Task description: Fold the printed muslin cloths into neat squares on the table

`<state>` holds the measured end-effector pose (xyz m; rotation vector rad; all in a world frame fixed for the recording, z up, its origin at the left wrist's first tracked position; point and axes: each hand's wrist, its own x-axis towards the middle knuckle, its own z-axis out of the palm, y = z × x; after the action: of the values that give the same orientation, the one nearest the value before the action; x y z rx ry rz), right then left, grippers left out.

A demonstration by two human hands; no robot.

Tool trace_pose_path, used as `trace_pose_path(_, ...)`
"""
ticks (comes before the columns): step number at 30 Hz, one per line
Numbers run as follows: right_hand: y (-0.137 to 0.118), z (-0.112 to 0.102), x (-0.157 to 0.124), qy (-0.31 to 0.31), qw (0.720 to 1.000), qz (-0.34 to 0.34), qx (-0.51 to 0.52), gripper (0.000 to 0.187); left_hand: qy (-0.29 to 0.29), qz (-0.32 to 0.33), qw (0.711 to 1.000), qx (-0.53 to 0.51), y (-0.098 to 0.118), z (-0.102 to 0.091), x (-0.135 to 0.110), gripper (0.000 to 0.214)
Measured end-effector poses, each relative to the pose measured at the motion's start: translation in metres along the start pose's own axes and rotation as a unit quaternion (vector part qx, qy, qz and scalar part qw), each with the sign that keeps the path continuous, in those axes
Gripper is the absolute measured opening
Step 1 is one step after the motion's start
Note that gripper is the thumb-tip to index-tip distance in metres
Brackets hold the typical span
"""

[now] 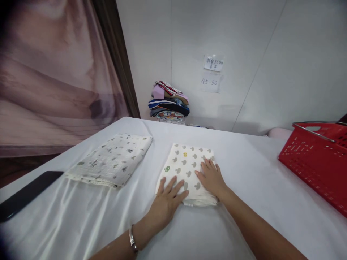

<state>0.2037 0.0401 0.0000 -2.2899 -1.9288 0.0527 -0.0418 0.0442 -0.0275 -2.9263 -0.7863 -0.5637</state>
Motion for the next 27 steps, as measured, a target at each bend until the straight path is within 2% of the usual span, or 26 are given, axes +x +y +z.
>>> trace_pose_path(3, 0.001, -0.016, 0.024, 0.064, 0.998, -0.017, -0.001, 0.055, -0.013, -0.002, 1.0, -0.007, 0.001, -0.003, 0.0, 0.045)
trace_pose_path(5, 0.006, -0.017, 0.042, 0.109, 0.994, -0.007, -0.001, 0.057, -0.019, -0.006, 1.0, -0.012, 0.002, -0.005, 0.0, 0.045)
trace_pose_path(8, 0.017, -0.001, 0.061, 0.077, 0.996, 0.036, 0.004, 0.059, -0.022, -0.007, 1.0, -0.017, 0.002, -0.006, 0.0, 0.045)
trace_pose_path(12, 0.03, 0.025, 0.066, 0.042, 0.998, 0.047, 0.008, 0.06, -0.015, -0.002, 1.0, -0.019, 0.003, -0.004, -0.001, 0.045)
trace_pose_path(16, 0.03, 0.02, 0.065, 0.022, 0.999, 0.048, 0.001, 0.06, -0.012, -0.01, 1.0, -0.023, 0.005, -0.005, -0.001, 0.044)
trace_pose_path(19, 0.014, 0.0, 0.071, -0.001, 0.999, 0.04, -0.026, 0.061, -0.011, -0.014, 0.999, -0.029, 0.006, -0.006, 0.0, 0.043)
trace_pose_path(22, -0.02, -0.016, 0.085, 0.019, 0.999, -0.014, -0.034, 0.064, -0.009, -0.014, 0.999, -0.029, 0.007, -0.005, 0.0, 0.04)
trace_pose_path(24, -0.048, -0.017, 0.095, 0.03, 0.998, -0.061, -0.018, 0.065, -0.006, -0.015, 1.0, -0.027, 0.007, -0.003, 0.0, 0.038)
trace_pose_path(27, -0.082, -0.003, 0.106, 0.006, 0.994, -0.109, 0.001, 0.064, -0.001, -0.018, 1.0, -0.024, 0.007, 0.001, 0.0, 0.037)
